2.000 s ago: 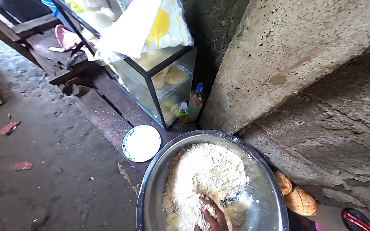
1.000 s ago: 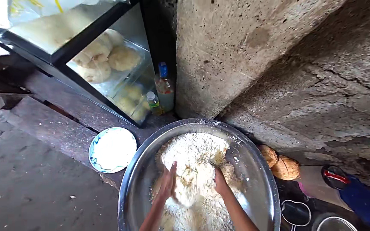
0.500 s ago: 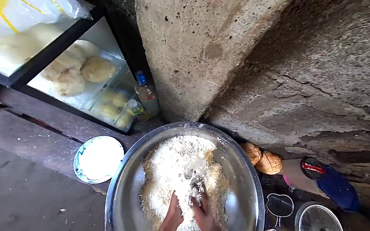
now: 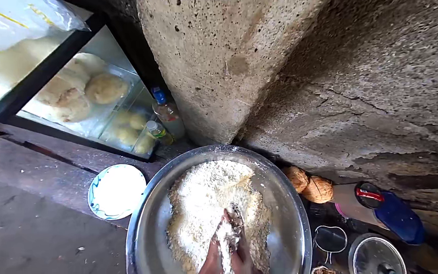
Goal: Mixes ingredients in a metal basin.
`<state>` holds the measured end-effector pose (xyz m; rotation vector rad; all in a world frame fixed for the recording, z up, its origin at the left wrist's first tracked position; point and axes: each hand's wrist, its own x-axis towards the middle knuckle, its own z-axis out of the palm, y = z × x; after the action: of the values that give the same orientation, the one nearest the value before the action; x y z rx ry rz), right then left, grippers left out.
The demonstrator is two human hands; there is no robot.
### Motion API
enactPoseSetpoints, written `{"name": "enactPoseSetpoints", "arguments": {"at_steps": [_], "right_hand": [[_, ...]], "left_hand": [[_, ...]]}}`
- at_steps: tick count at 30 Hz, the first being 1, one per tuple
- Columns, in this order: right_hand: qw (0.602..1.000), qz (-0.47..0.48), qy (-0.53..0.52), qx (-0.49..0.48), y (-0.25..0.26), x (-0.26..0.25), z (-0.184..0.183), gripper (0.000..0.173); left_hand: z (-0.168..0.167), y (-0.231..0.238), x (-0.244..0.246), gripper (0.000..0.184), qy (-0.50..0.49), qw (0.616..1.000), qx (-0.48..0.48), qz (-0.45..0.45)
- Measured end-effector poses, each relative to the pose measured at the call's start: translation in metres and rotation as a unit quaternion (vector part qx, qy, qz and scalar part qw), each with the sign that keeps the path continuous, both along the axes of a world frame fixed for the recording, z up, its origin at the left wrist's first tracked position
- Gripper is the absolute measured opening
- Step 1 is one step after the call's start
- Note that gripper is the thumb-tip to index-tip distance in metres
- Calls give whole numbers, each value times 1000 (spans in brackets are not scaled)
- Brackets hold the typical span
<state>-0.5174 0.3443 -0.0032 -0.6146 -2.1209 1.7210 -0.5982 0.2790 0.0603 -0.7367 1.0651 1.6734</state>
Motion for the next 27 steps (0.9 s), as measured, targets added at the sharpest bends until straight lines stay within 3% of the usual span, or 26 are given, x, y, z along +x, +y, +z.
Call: {"name": "enactPoseSetpoints", "arguments": {"at_steps": [4, 8, 12, 14, 16, 18, 19, 21, 23, 25, 27], "right_hand": [[968, 71, -130, 201, 27, -5, -12, 60], [946, -50, -251, 197, 97, -24, -45, 51], [891, -71, -430, 130, 136, -55, -83, 58], [914, -68, -398, 30, 117, -65, -101, 55], [933, -126, -293, -166, 94, -66, -106, 43], [902, -181, -220, -325, 68, -59, -79, 42], [890, -201, -197, -360, 51, -54, -59, 39], [904, -197, -156, -346, 11, -43, -22, 30], [949, -107, -127, -268, -17, -28, 1, 36], [990, 0, -68, -119, -20, -16, -7, 46], [999, 26, -32, -34, -11, -17, -19, 57]], "left_hand": [[-4, -8, -9, 52, -10, 999, -37, -25], [-17, -15, -20, 37, 78, 987, -76, -119], [-49, -14, -21, 22, 143, 982, -112, -51], [-58, -12, -22, 28, 159, 974, -155, -53], [-65, -12, -26, 38, 179, 973, -124, -74], [-77, -9, -30, 45, 196, 976, -71, -65], [-80, -5, -31, 47, 186, 980, -55, -42], [-76, 7, -27, 46, 130, 989, -57, 37], [-59, 21, -26, 43, 66, 986, -77, 133], [-47, 17, -19, 42, 45, 982, -29, 183], [-33, 12, -3, 45, 35, 987, -19, 156]]}}
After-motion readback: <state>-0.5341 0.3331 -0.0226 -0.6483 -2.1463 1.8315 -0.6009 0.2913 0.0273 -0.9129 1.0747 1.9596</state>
